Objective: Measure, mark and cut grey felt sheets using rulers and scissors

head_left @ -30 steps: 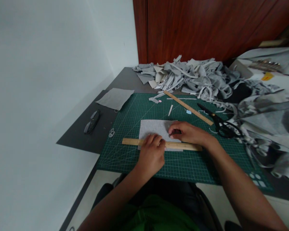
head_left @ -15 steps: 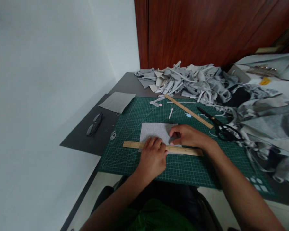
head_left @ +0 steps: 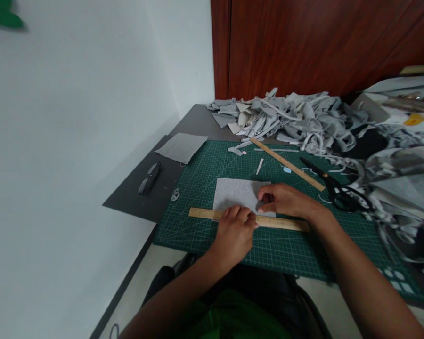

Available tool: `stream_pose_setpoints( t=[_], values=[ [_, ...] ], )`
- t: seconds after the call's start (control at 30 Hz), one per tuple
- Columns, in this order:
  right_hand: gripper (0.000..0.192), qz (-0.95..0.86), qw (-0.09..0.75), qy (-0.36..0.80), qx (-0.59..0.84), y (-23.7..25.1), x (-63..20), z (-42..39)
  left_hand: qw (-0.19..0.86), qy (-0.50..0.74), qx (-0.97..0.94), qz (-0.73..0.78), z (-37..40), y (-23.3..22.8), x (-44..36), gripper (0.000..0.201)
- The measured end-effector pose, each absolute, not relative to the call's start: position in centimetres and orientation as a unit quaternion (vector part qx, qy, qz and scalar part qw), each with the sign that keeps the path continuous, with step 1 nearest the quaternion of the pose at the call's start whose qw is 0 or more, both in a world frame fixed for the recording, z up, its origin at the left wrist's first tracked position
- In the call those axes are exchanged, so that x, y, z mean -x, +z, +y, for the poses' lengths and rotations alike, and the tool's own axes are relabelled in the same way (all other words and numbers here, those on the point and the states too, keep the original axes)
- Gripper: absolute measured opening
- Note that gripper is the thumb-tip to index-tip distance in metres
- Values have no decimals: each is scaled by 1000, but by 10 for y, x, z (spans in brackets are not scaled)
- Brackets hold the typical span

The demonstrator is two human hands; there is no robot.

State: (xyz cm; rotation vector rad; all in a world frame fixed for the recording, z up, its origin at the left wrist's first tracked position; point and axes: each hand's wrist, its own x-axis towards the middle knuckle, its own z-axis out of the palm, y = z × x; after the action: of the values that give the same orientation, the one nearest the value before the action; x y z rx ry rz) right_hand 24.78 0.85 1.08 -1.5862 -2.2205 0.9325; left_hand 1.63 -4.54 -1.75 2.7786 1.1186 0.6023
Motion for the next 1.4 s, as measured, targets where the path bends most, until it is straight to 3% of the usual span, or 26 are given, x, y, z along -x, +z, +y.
stream_pose_setpoints(
  t=[0.3, 0.53, 0.67, 1.07, 1.4],
  values=[
    [22, -768, 124, 320, 541, 12, -247, 8, 53, 179, -909, 374, -47, -14, -19, 11],
    [28, -810, 196, 138, 535, 6, -246, 13, 80, 194, -906, 369, -42, -14, -18, 5],
    [33, -821, 214, 100, 520, -2, -251, 19, 84, 196, -905, 368, -40, -15, -18, 4],
    [34, -817, 169, 134, 534, 3, -258, 16, 111, 186, -904, 368, -40, -10, -16, 4],
    [37, -816, 191, 144, 526, -7, -258, 19, 137, 218, -893, 370, -37, -15, -15, 7]
  ],
)
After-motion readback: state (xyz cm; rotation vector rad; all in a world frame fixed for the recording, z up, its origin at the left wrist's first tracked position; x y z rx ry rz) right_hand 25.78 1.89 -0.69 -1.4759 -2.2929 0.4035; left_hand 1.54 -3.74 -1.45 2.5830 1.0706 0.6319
